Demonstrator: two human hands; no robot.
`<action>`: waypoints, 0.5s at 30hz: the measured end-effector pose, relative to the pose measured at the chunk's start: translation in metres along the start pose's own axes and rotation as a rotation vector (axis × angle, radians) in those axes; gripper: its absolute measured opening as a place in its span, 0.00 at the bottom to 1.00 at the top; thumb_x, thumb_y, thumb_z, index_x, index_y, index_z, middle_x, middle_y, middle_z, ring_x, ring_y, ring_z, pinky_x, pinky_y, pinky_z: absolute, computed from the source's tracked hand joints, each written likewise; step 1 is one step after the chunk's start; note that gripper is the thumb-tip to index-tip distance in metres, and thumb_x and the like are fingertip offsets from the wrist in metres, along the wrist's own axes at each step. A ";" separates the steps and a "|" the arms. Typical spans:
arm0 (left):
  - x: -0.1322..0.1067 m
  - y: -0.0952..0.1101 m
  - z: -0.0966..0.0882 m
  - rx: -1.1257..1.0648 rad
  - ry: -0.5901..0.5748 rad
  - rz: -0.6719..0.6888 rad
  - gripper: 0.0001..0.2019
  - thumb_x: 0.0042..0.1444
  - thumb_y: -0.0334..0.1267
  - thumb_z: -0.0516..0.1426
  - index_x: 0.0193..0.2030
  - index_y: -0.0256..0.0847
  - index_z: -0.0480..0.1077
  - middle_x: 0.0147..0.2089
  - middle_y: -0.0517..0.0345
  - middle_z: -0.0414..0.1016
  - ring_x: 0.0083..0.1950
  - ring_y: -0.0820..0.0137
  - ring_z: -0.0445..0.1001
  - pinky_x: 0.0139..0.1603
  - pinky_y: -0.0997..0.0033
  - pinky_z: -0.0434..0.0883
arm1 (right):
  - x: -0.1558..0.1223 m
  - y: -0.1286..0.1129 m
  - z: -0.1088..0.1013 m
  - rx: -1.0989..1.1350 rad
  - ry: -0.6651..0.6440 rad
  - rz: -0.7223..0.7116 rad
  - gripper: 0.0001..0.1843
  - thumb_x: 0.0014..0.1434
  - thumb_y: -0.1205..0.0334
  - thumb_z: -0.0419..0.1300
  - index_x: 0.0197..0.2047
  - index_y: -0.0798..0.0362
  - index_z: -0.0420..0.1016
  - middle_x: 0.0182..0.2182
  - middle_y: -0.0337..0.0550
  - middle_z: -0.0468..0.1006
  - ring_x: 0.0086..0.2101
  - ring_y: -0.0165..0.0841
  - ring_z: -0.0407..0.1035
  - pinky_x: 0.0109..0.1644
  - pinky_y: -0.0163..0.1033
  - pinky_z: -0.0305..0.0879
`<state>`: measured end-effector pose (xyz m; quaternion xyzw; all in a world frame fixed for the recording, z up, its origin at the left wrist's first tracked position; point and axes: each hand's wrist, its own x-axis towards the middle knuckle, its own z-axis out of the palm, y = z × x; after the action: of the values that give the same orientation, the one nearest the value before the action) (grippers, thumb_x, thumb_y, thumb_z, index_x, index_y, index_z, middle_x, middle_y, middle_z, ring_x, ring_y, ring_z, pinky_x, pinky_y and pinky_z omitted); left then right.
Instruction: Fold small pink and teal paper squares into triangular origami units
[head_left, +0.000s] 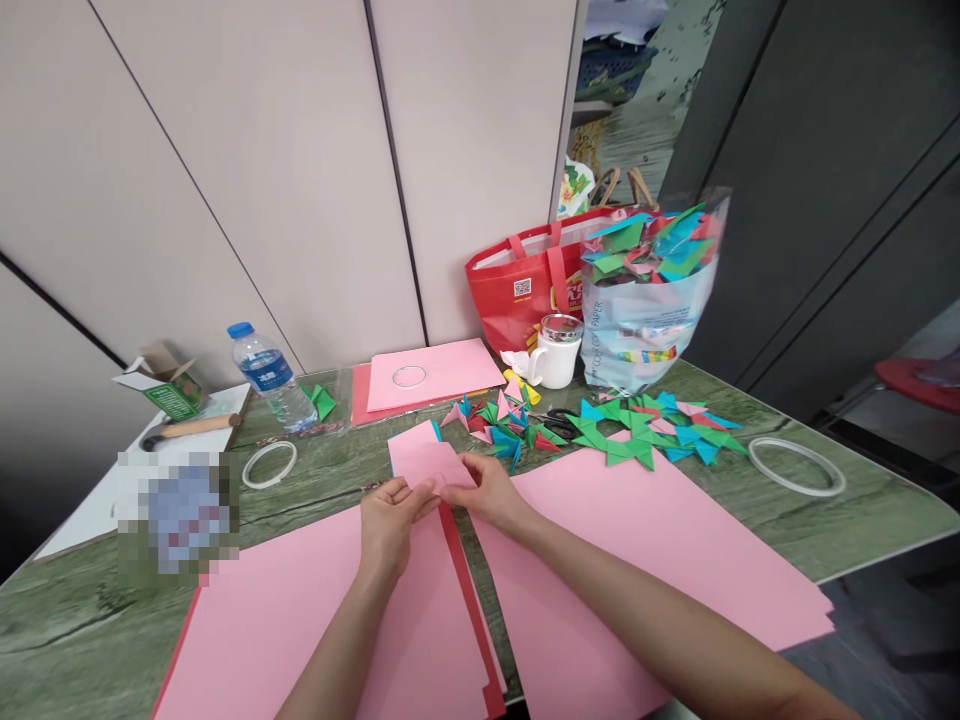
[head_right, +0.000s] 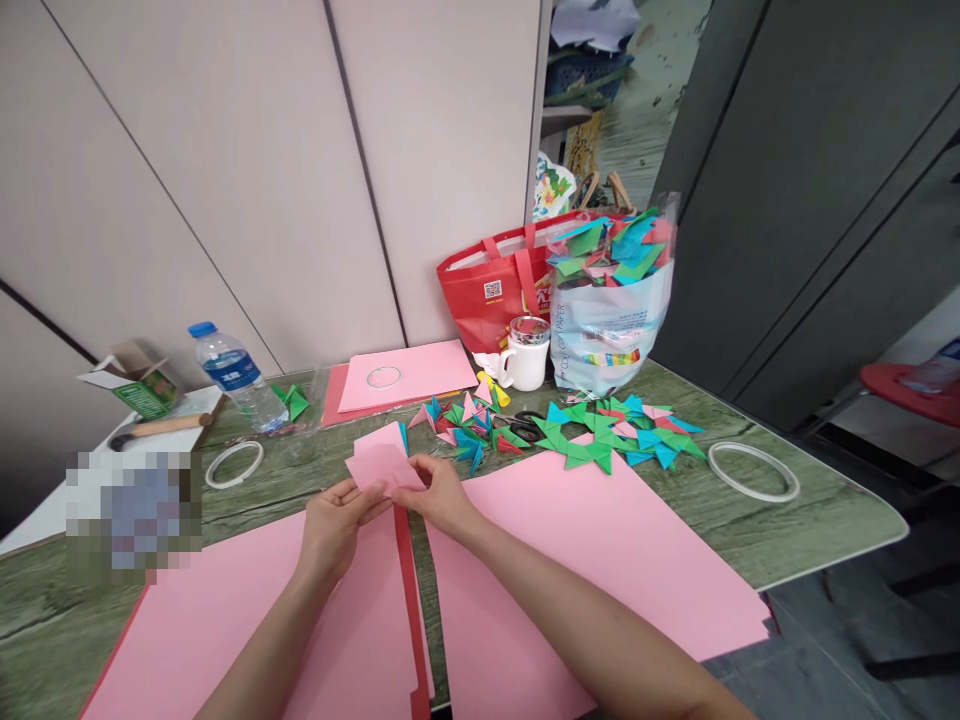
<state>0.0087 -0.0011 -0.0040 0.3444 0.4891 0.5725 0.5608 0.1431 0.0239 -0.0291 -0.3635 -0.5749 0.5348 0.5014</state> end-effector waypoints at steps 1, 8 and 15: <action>0.000 -0.001 0.000 0.001 0.003 0.003 0.12 0.31 0.34 0.67 0.24 0.32 0.71 0.18 0.63 0.71 0.27 0.68 0.75 0.35 0.65 0.75 | -0.001 -0.001 0.001 -0.035 0.011 -0.007 0.12 0.42 0.64 0.63 0.33 0.57 0.72 0.28 0.39 0.75 0.29 0.32 0.68 0.33 0.35 0.64; -0.001 -0.007 0.001 -0.007 -0.044 0.015 0.10 0.34 0.34 0.66 0.25 0.34 0.72 0.17 0.64 0.70 0.26 0.70 0.74 0.35 0.67 0.74 | -0.005 -0.001 0.008 -0.055 0.065 0.006 0.17 0.42 0.65 0.63 0.39 0.57 0.72 0.34 0.44 0.77 0.34 0.36 0.70 0.38 0.38 0.67; 0.001 -0.006 -0.001 0.009 -0.015 0.007 0.13 0.31 0.36 0.67 0.25 0.33 0.72 0.20 0.61 0.74 0.26 0.69 0.75 0.34 0.66 0.74 | -0.003 -0.001 0.005 0.014 0.005 0.046 0.18 0.40 0.69 0.62 0.38 0.57 0.72 0.32 0.41 0.76 0.30 0.33 0.69 0.35 0.37 0.67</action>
<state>0.0098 -0.0012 -0.0096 0.3530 0.4861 0.5695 0.5610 0.1395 0.0201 -0.0282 -0.3746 -0.5613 0.5493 0.4928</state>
